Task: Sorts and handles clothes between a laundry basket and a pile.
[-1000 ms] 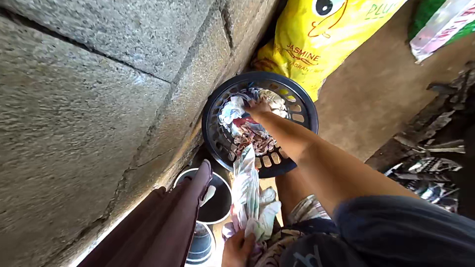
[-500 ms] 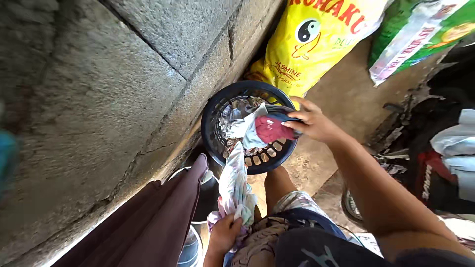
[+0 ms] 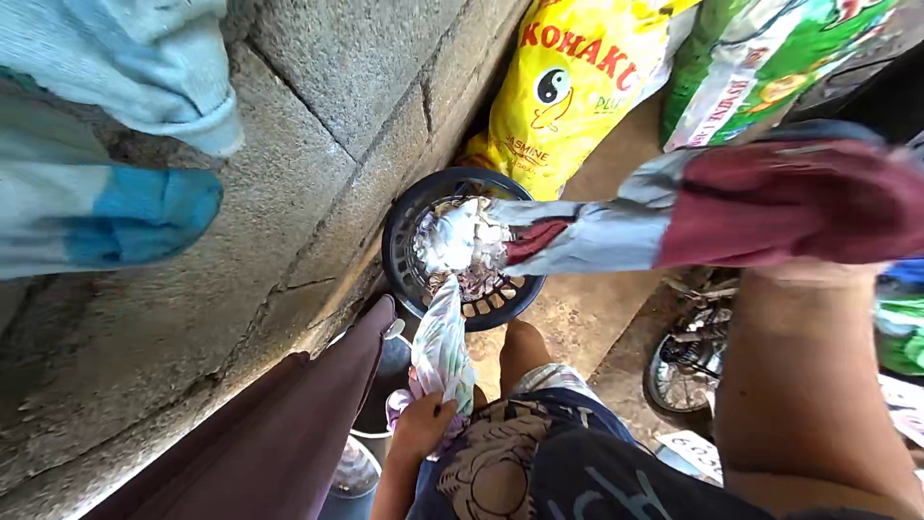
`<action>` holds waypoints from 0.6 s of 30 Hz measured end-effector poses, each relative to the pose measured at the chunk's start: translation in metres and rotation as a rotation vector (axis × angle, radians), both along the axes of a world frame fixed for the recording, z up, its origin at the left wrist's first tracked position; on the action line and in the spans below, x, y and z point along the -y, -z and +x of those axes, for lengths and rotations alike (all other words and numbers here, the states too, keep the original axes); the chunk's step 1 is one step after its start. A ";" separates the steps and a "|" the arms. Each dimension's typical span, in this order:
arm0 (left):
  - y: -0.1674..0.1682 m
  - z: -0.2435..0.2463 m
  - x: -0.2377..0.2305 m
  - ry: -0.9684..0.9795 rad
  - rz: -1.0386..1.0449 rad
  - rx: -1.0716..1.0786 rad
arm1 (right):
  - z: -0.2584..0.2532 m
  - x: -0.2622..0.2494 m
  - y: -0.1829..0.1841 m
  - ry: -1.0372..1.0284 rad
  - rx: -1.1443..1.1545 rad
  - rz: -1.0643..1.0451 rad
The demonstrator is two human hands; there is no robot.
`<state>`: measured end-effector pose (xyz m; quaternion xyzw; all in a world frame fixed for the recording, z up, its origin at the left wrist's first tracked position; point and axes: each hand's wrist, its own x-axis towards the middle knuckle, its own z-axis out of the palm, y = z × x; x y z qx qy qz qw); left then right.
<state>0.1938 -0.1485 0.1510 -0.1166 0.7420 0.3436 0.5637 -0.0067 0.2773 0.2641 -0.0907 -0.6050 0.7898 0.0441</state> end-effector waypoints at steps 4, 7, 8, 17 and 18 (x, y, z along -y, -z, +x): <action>-0.007 -0.010 0.000 0.056 0.005 -0.021 | 0.009 0.007 -0.070 -0.020 0.181 0.469; -0.018 -0.024 -0.005 0.083 0.011 -0.067 | 0.010 -0.013 -0.081 -0.172 -0.198 0.706; -0.022 -0.030 -0.006 0.079 0.014 -0.086 | 0.016 -0.014 -0.082 -0.157 -0.250 0.708; -0.092 -0.111 -0.009 -0.291 0.070 -0.448 | 0.121 -0.080 -0.087 0.141 -0.190 0.655; -0.102 -0.121 -0.009 -0.349 0.090 -0.484 | 0.139 -0.095 -0.084 0.179 -0.177 0.668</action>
